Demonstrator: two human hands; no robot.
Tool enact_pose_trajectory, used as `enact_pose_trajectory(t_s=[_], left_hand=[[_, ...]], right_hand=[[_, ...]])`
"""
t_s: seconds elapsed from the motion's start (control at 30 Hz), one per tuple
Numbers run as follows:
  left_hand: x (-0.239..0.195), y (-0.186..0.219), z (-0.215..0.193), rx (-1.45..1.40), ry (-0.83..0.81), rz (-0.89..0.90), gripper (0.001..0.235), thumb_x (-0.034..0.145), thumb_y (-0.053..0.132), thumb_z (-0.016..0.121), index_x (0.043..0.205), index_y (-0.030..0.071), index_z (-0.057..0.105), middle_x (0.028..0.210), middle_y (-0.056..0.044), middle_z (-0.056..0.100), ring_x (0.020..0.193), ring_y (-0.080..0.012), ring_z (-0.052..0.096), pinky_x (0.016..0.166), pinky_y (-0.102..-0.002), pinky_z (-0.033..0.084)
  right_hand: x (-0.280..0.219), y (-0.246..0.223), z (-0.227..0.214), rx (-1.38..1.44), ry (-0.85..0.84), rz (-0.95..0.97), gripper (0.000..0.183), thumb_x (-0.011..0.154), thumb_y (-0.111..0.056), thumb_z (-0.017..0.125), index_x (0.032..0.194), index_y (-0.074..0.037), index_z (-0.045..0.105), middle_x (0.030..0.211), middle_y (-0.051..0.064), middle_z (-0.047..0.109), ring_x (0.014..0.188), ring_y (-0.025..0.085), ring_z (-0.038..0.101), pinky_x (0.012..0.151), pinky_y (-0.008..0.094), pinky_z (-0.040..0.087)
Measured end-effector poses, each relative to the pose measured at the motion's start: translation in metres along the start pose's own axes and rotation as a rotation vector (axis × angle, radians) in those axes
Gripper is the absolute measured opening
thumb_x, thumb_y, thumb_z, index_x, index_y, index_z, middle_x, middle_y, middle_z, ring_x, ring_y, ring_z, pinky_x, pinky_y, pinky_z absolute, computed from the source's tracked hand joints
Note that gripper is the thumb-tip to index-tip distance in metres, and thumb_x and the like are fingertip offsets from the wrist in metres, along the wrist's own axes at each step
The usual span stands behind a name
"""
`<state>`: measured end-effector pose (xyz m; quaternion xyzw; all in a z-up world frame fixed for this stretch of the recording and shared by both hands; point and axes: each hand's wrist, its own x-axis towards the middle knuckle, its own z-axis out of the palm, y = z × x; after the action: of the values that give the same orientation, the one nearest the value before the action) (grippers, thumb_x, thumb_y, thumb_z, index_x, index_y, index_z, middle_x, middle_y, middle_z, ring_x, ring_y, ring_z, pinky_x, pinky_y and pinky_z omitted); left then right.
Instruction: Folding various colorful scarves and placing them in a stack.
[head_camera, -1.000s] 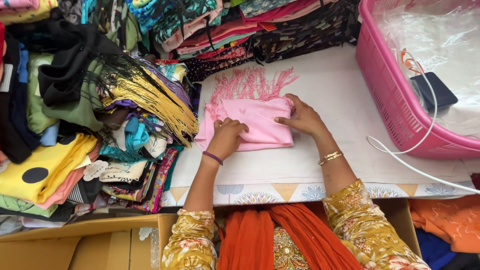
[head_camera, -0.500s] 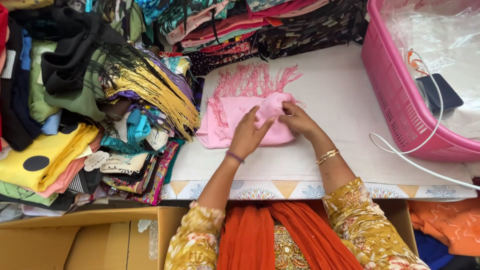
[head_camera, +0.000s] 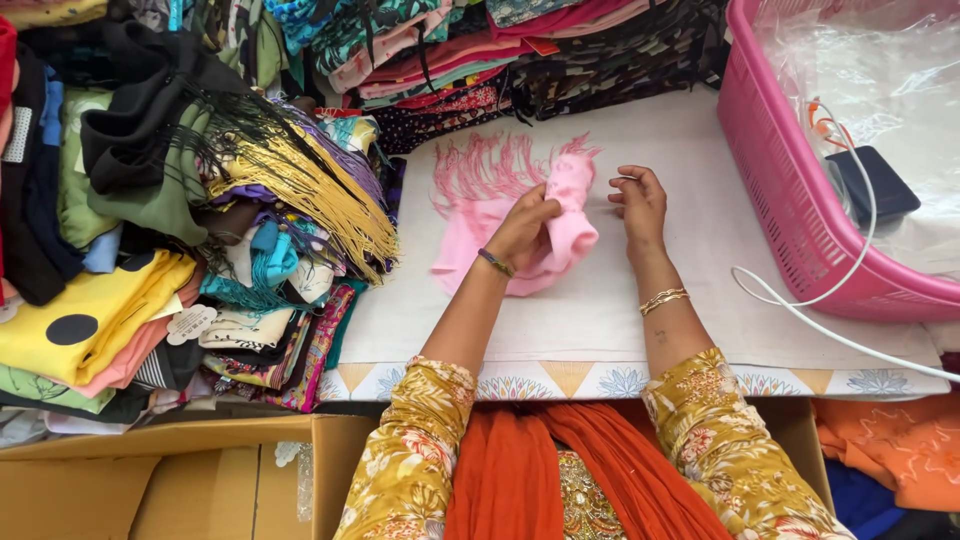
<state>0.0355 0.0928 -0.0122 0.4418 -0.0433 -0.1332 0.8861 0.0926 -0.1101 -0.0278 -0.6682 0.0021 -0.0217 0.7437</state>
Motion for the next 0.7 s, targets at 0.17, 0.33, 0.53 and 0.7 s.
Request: enact_pose_trajectory(t_s=[0.17, 0.33, 0.53, 0.7], left_hand=[[-0.043, 0.031, -0.021, -0.026, 0.079, 0.104, 0.055, 0.092, 0.006, 0.057, 0.145, -0.003, 0.045, 0.127, -0.015, 0.063, 0.114, -0.0235, 0.065, 0.1, -0.036, 0.057], [-0.083, 0.03, -0.068, 0.121, 0.455, 0.077, 0.057, 0.1, 0.027, 0.06, 0.151, 0.004, 0.045, 0.135, -0.008, 0.061, 0.123, -0.0188, 0.059, 0.101, -0.028, 0.05], [-0.094, 0.018, -0.077, 0.577, 0.21, 0.169, 0.061, 0.088, 0.006, 0.071, 0.147, 0.002, 0.056, 0.146, -0.022, 0.053, 0.117, -0.0265, 0.059, 0.102, -0.036, 0.048], [-0.119, 0.018, -0.022, 2.069, 0.721, 0.505, 0.073, 0.091, 0.048, 0.071, 0.148, 0.01, 0.047, 0.15, -0.026, 0.043, 0.135, -0.0405, 0.048, 0.112, -0.059, 0.031]], right_hand=[[-0.001, -0.003, 0.0, -0.005, 0.041, 0.002, 0.022, 0.098, -0.02, 0.056, 0.117, -0.014, 0.064, 0.105, -0.002, 0.071, 0.087, 0.011, 0.063, 0.076, 0.028, 0.05], [0.0, -0.003, 0.01, -0.019, 0.01, -0.015, 0.02, 0.099, -0.022, 0.057, 0.115, -0.013, 0.065, 0.104, -0.003, 0.07, 0.086, 0.01, 0.06, 0.078, 0.028, 0.048], [-0.003, 0.003, 0.011, -0.139, 0.018, -0.079, 0.02, 0.097, -0.021, 0.067, 0.115, -0.012, 0.066, 0.099, -0.002, 0.067, 0.088, 0.01, 0.063, 0.083, 0.027, 0.051], [-0.025, -0.034, 0.013, -0.639, -0.185, -0.3, 0.025, 0.091, -0.021, 0.078, 0.112, -0.011, 0.07, 0.102, 0.001, 0.071, 0.088, 0.015, 0.065, 0.078, 0.031, 0.053]])
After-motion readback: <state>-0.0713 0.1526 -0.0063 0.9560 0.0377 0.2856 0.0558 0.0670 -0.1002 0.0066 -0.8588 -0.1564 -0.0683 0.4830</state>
